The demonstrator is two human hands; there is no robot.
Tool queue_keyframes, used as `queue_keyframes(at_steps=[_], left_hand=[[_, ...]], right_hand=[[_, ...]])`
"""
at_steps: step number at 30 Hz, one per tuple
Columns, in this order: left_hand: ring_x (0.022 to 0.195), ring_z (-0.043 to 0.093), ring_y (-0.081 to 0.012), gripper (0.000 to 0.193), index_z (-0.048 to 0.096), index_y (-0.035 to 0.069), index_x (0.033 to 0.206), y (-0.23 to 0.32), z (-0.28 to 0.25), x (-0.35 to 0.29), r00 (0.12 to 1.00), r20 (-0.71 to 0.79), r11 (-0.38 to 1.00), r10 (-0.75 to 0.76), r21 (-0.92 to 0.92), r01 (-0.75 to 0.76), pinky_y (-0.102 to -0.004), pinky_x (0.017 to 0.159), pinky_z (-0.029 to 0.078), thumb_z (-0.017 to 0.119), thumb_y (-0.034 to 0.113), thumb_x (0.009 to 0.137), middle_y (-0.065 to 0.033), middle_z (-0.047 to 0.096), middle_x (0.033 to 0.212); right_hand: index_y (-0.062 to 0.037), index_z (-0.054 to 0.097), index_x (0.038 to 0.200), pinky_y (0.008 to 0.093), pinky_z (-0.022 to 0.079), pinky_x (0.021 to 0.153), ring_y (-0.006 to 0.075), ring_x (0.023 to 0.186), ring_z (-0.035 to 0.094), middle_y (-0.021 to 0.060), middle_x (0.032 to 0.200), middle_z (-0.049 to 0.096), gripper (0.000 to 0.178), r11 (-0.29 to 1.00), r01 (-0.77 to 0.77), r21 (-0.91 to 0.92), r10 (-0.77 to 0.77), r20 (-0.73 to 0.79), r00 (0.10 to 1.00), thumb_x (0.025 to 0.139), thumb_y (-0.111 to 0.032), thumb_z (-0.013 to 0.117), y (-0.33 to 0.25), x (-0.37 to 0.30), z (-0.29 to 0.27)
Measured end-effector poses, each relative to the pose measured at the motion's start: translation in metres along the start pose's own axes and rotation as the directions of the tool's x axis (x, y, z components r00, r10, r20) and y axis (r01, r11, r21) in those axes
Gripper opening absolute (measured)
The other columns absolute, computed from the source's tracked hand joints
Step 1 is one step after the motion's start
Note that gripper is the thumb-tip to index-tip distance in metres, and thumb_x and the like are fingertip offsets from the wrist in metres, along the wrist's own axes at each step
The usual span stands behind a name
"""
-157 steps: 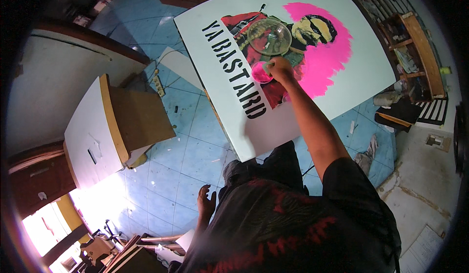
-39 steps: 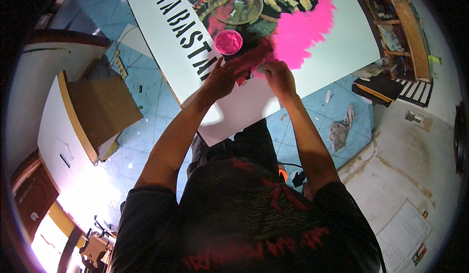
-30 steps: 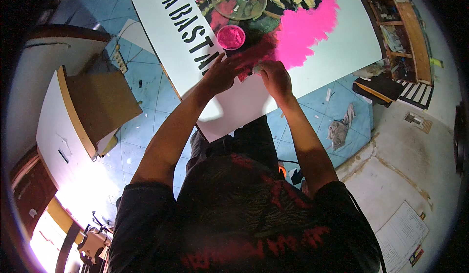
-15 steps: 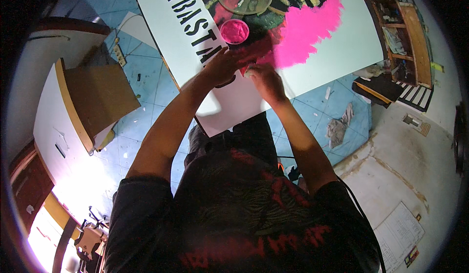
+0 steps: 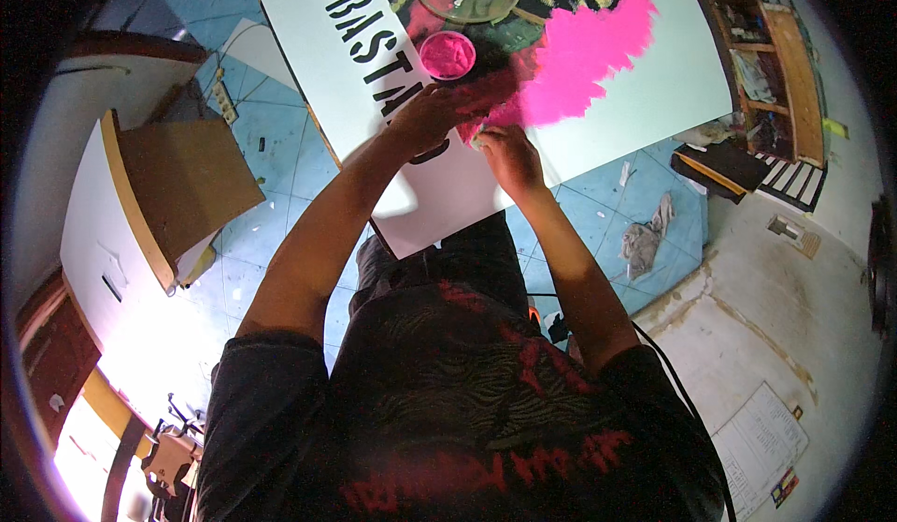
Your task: The person uses a sponge to apply bright pink paint around the hair area of a printed poster on a white board. They repeatedly dip the sponge into a small container of pink paint and dab it onto the surface, gradually expanding the painted region.
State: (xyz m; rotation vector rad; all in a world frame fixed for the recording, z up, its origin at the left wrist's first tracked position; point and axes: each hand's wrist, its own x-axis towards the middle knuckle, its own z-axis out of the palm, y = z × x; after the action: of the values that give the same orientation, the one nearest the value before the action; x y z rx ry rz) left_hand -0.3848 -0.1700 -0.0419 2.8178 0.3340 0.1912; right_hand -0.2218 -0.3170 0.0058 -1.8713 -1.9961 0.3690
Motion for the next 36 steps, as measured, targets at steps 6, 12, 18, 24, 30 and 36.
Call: queue_keyframes(at_steps=[6, 12, 18, 24, 30, 36], left_hand=[[0.122, 0.057, -0.0337, 0.069, 0.057, 0.017, 0.135, 0.009, -0.010, 0.003, 0.995, -0.099, 0.991, -0.014, -0.130, 0.001, -0.0454, 0.103, 0.047, 0.061, -0.006, 0.070, -0.0131, 0.054, 0.141], [0.129, 0.049, -0.0241, 0.058, 0.052, 0.022, 0.141, 0.003, 0.002, 0.002, 1.000, -0.010, 1.000, -0.026, 0.013, 0.026, -0.0421, 0.107, 0.039, 0.057, 0.009, 0.085, -0.0063, 0.054, 0.138], [0.128, 0.049, -0.0249, 0.056, 0.056, 0.025, 0.138, 0.018, -0.020, 0.004, 0.991, 0.106, 0.997, -0.079, 0.030, 0.076, -0.0429, 0.106, 0.040, 0.056, 0.008, 0.084, -0.0067, 0.054, 0.137], [0.124, 0.052, -0.0378, 0.079, 0.051, 0.014, 0.140, 0.010, -0.014, 0.001, 0.997, -0.080, 0.992, 0.000, -0.123, -0.010, -0.0472, 0.105, 0.044, 0.063, -0.001, 0.064, -0.0168, 0.052, 0.139], [0.123, 0.051, -0.0251, 0.061, 0.057, 0.025, 0.136, 0.020, -0.025, 0.006, 0.997, -0.055, 0.992, -0.046, -0.122, 0.039, -0.0434, 0.106, 0.040, 0.056, 0.001, 0.079, -0.0062, 0.053, 0.138], [0.132, 0.047, -0.0254, 0.064, 0.050, 0.025, 0.142, 0.020, -0.030, 0.008, 0.994, 0.095, 0.998, -0.047, 0.032, 0.045, -0.0422, 0.109, 0.038, 0.055, 0.004, 0.082, -0.0074, 0.050, 0.144]], right_hand=[[-0.0093, 0.070, 0.098, 0.0412, 0.053, 0.085, 0.0304, 0.097, 0.064, 0.0074, 0.103, 0.070, 0.015, 0.997, -0.071, -0.015, 0.071, -0.003, 0.997, 0.082, -0.009, 0.067, 0.014, 0.000, -0.004], [-0.0141, 0.069, 0.094, 0.0464, 0.054, 0.080, 0.0330, 0.094, 0.064, 0.0099, 0.096, 0.070, 0.011, 0.998, -0.057, -0.036, 0.055, -0.062, 0.997, 0.085, -0.015, 0.062, 0.028, 0.011, -0.020], [-0.0140, 0.071, 0.097, 0.0457, 0.054, 0.080, 0.0332, 0.095, 0.063, 0.0097, 0.097, 0.070, 0.014, 0.997, -0.065, 0.035, 0.071, -0.225, 0.972, 0.084, -0.013, 0.064, 0.049, 0.015, -0.016], [-0.0086, 0.072, 0.096, 0.0430, 0.051, 0.087, 0.0329, 0.096, 0.064, 0.0104, 0.102, 0.071, 0.015, 0.999, -0.037, 0.011, 0.038, -0.148, 0.988, 0.085, -0.009, 0.062, 0.044, 0.024, -0.011], [-0.0078, 0.071, 0.094, 0.0452, 0.051, 0.086, 0.0341, 0.094, 0.063, 0.0115, 0.099, 0.070, 0.015, 0.994, -0.097, 0.043, 0.104, -0.202, 0.974, 0.086, -0.010, 0.059, 0.049, 0.028, -0.018], [-0.0078, 0.072, 0.098, 0.0458, 0.052, 0.085, 0.0347, 0.095, 0.064, 0.0131, 0.101, 0.070, 0.017, 0.980, -0.199, -0.016, 0.193, -0.185, 0.964, 0.085, -0.010, 0.061, 0.069, 0.042, -0.037]])
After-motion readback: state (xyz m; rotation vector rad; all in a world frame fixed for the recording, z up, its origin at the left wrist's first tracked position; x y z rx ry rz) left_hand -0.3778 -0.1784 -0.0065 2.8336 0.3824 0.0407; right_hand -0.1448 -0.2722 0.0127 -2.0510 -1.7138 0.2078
